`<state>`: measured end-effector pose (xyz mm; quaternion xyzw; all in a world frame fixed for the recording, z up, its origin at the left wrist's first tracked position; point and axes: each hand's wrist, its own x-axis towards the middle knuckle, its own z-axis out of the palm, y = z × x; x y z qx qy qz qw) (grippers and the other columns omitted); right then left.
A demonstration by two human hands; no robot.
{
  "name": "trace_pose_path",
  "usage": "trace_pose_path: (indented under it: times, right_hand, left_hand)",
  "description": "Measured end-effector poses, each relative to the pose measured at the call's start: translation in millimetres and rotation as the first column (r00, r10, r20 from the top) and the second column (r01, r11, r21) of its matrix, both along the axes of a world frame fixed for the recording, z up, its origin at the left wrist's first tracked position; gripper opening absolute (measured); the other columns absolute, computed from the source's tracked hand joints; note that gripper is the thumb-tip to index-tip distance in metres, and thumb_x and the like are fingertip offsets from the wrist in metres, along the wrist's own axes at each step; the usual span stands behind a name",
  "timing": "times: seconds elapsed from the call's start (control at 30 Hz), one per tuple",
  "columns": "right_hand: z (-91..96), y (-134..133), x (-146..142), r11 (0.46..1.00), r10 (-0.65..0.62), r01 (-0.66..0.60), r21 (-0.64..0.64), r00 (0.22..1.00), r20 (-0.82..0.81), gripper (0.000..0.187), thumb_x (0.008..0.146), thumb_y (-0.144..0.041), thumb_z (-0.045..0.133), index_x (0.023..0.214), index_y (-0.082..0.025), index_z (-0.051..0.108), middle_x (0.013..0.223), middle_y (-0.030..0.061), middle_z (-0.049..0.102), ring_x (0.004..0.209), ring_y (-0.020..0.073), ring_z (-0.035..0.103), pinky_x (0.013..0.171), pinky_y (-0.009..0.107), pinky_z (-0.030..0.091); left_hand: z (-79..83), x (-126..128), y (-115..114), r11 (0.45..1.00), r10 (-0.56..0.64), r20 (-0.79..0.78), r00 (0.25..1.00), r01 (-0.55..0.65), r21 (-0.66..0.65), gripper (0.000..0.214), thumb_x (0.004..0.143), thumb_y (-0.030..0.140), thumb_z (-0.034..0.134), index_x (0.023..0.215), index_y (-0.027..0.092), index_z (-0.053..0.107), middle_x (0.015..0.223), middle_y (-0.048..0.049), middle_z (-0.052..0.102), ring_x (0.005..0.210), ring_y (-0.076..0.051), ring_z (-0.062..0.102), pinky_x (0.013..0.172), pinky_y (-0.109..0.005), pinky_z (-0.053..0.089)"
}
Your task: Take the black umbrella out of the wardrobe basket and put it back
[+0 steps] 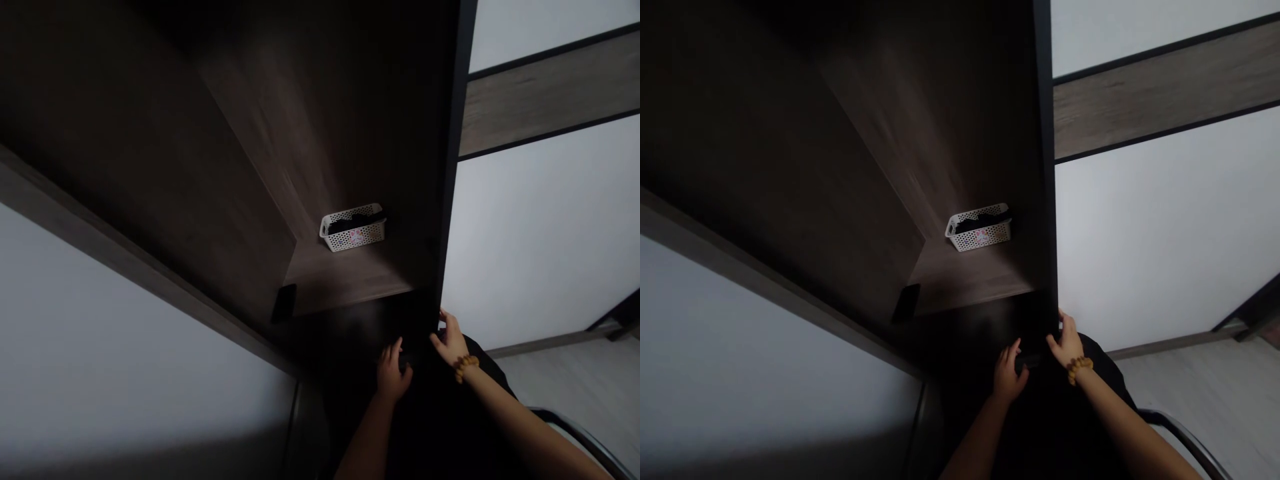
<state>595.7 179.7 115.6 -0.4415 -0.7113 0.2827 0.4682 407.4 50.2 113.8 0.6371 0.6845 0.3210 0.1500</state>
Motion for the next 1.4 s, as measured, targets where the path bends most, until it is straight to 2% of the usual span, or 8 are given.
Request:
trace_pose_path:
  times: [0.3, 0.5, 0.67, 0.77, 0.87, 1.03, 1.17, 1.4]
  right_hand:
    - [-5.4, -9.0, -5.8, 0.948, 0.317, -0.317, -0.016, 0.948, -0.022, 0.080, 0.076, -0.024, 0.049, 0.154, -0.022, 0.033, 0.145, 0.0118, 0.049, 0.136, 0.0282, 0.048, 0.113, 0.051, 0.044]
    - [-4.9, -9.1, -19.9, 0.871, 0.488, -0.490, -0.033, 0.872, -0.042, 0.085, 0.072, -0.018, 0.048, 0.156, -0.022, 0.035, 0.153, 0.0103, 0.044, 0.143, 0.0270, 0.041, 0.122, 0.054, 0.032]
    - [-0.4, -20.4, -23.9, 0.792, 0.605, -0.602, -0.099, 0.796, 0.001, 0.087, 0.072, -0.017, 0.049, 0.158, -0.021, 0.033, 0.157, 0.0097, 0.040, 0.145, 0.0267, 0.039, 0.123, 0.053, 0.030]
    - [0.5, -31.5, -17.6, 0.837, 0.542, -0.541, -0.082, 0.840, -0.011, 0.086, 0.076, -0.022, 0.052, 0.159, -0.019, 0.029, 0.153, 0.0128, 0.044, 0.137, 0.0284, 0.047, 0.117, 0.052, 0.039]
    - [2.0, -37.0, -4.2, 0.909, 0.401, -0.403, -0.106, 0.915, -0.043, 0.085, 0.080, -0.027, 0.052, 0.160, -0.018, 0.025, 0.138, 0.0145, 0.055, 0.114, 0.0263, 0.062, 0.098, 0.046, 0.056]
    - [12.0, -31.1, 23.5, 0.982, 0.145, -0.155, -0.105, 0.985, -0.096, 0.088, 0.084, -0.032, 0.051, 0.162, -0.020, 0.014, 0.131, 0.0137, 0.058, 0.094, 0.0223, 0.065, 0.069, 0.034, 0.060]
    - [16.0, -22.2, 40.9, 0.985, -0.020, -0.008, -0.175, 0.987, -0.159, 0.099, 0.082, -0.038, 0.054, 0.163, -0.020, 0.001, 0.131, 0.0149, 0.057, 0.080, 0.0198, 0.063, 0.054, 0.029, 0.056]
    - [13.9, -11.1, 60.0, 0.950, -0.124, 0.046, -0.309, 0.964, -0.237, 0.104, 0.079, -0.040, 0.058, 0.163, -0.023, -0.001, 0.134, 0.0137, 0.053, 0.077, 0.0183, 0.065, 0.056, 0.029, 0.058]
  left_hand:
    - [-10.7, 12.5, 1.5, 0.992, -0.075, 0.010, 0.997, 0.073, 0.100, 0.073, 0.083, 0.022, 0.054, 0.154, 0.021, 0.039, 0.100, -0.0046, 0.065, 0.095, -0.019, 0.061, 0.094, -0.038, 0.053]
    - [-13.5, 15.2, 4.2, 0.997, -0.075, 0.009, 0.997, 0.075, 0.013, 0.076, 0.084, 0.023, 0.054, 0.157, 0.024, 0.034, 0.093, -0.0015, 0.064, 0.085, -0.017, 0.061, 0.091, -0.036, 0.054]
    - [-10.0, 18.2, 1.7, 0.998, -0.033, 0.039, 0.999, 0.035, -0.050, 0.075, 0.086, 0.028, 0.054, 0.158, 0.023, 0.033, 0.096, -0.0028, 0.064, 0.084, -0.017, 0.060, 0.087, -0.034, 0.054]
    - [-4.7, 20.4, 1.7, 0.994, 0.015, 0.056, 0.998, -0.009, -0.111, 0.079, 0.087, 0.029, 0.054, 0.161, 0.024, 0.025, 0.097, -0.0016, 0.063, 0.083, -0.016, 0.060, 0.083, -0.031, 0.053]
    - [0.1, 22.1, 5.2, 0.977, 0.133, 0.067, 0.989, -0.120, -0.175, 0.085, 0.087, 0.026, 0.054, 0.163, 0.023, 0.014, 0.097, 0.0000, 0.062, 0.085, -0.015, 0.060, 0.083, -0.027, 0.051]
    - [3.3, 27.9, 11.2, 0.929, 0.313, 0.058, 0.948, -0.293, -0.225, 0.092, 0.088, 0.022, 0.054, 0.163, 0.022, 0.001, 0.101, 0.0000, 0.062, 0.090, -0.015, 0.061, 0.086, -0.024, 0.047]
    - [3.6, 35.2, 13.3, 0.890, 0.438, 0.111, 0.892, -0.412, -0.198, 0.096, 0.086, 0.019, 0.055, 0.163, 0.021, -0.003, 0.103, -0.0005, 0.063, 0.090, -0.015, 0.062, 0.083, -0.024, 0.047]
    - [11.8, 37.4, 18.3, 0.798, 0.600, 0.252, 0.759, -0.589, -0.125, 0.095, 0.084, 0.015, 0.055, 0.163, 0.022, 0.004, 0.094, 0.0010, 0.064, 0.075, -0.013, 0.062, 0.078, -0.023, 0.050]
